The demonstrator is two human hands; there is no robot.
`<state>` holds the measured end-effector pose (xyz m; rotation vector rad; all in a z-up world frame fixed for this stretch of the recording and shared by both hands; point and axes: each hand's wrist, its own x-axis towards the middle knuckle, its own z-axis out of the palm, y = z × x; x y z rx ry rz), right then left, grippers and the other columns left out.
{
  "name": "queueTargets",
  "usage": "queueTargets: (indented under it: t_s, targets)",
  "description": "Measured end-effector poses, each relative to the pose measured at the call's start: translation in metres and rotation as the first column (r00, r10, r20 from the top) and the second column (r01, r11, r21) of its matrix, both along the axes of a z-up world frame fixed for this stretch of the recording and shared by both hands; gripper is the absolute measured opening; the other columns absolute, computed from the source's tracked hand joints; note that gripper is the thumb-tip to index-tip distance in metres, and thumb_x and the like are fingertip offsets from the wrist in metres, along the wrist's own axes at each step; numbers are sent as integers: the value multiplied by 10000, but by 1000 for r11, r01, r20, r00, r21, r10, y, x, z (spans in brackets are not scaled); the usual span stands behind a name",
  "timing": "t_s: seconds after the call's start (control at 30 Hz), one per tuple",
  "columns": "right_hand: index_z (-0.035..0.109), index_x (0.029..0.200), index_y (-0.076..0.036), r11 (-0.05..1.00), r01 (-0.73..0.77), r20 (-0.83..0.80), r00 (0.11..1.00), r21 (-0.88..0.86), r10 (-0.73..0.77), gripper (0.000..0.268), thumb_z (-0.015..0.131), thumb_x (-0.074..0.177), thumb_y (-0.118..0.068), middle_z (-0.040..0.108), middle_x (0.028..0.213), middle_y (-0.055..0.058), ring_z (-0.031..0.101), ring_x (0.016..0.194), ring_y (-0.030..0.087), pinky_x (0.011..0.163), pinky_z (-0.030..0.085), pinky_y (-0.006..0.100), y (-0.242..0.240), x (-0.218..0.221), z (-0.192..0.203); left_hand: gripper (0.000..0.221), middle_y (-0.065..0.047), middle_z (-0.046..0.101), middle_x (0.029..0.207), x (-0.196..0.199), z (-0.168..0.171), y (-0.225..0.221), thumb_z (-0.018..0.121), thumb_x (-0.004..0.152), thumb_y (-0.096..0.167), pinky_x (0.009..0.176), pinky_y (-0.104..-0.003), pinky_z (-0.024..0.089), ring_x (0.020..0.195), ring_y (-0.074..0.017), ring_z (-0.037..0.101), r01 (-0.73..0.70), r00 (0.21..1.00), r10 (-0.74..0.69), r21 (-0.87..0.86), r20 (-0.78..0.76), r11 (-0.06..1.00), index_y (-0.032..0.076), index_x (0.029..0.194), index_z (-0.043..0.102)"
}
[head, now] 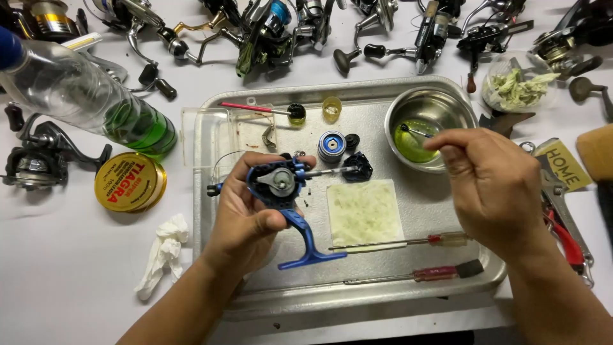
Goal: Applying lubricant to internal fishing reel components and assembling the reel body.
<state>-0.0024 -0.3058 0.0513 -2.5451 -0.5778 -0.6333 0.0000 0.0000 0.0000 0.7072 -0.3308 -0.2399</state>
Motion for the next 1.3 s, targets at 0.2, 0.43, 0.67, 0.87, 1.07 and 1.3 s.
queueTargets:
  t_s: [0.2,0.43,0.67,0.87,1.07,1.3]
  targets:
    - [757,925,-111,916,-197,92,966,-348,242,88,825,886,-151,748,917,85,650,826,250,652,529,354,30,16,-3,623,-311,595,1397,2,-4,0,948,802,198,820,-240,611,1201,-269,638,-41,999,41,-4,-8,999,83,1274,558]
    - [673,827,-148,781,-128,48,979,-611,197,181,751,915,-286,701,854,35,582,763,258,627,463,391,50,29,-22,592,-277,650,1333,-4,2,-9,942,797,223,1175,-409,451,1304,-347,625,-64,996,62,36,63,997,107,1252,581]
    - [679,747,-171,798,-97,22,990,-595,137,312,745,906,-431,691,722,23,604,692,246,583,464,395,64,33,-36,619,-319,631,1336,-4,-3,-11,951,769,200,1181,-410,447,1341,-370,597,-24,999,23,1,45,1000,93,1240,563]
    - [657,712,-137,829,-60,122,981,-555,153,223,741,898,-226,681,711,45,594,682,247,590,479,382,58,22,-32,613,-292,642,1337,-4,-3,-10,944,770,208,1178,-410,463,1338,-363,605,-17,999,15,27,49,999,109,1239,562]
    - [710,820,-35,929,-177,120,967,-325,226,88,763,865,-90,749,834,109,676,738,246,665,547,351,46,-10,-3,610,-297,638,1343,-6,1,-10,943,765,202,1185,-418,454,1340,-372,603,-8,999,7,34,38,999,111,1239,571]
    - [662,787,54,950,-278,273,911,-144,309,113,744,835,-7,727,881,209,684,708,338,657,589,401,29,-41,4,607,-295,638,1335,-7,6,-11,944,766,217,1202,-445,448,1351,-379,594,-5,998,-1,80,64,997,108,1226,562]
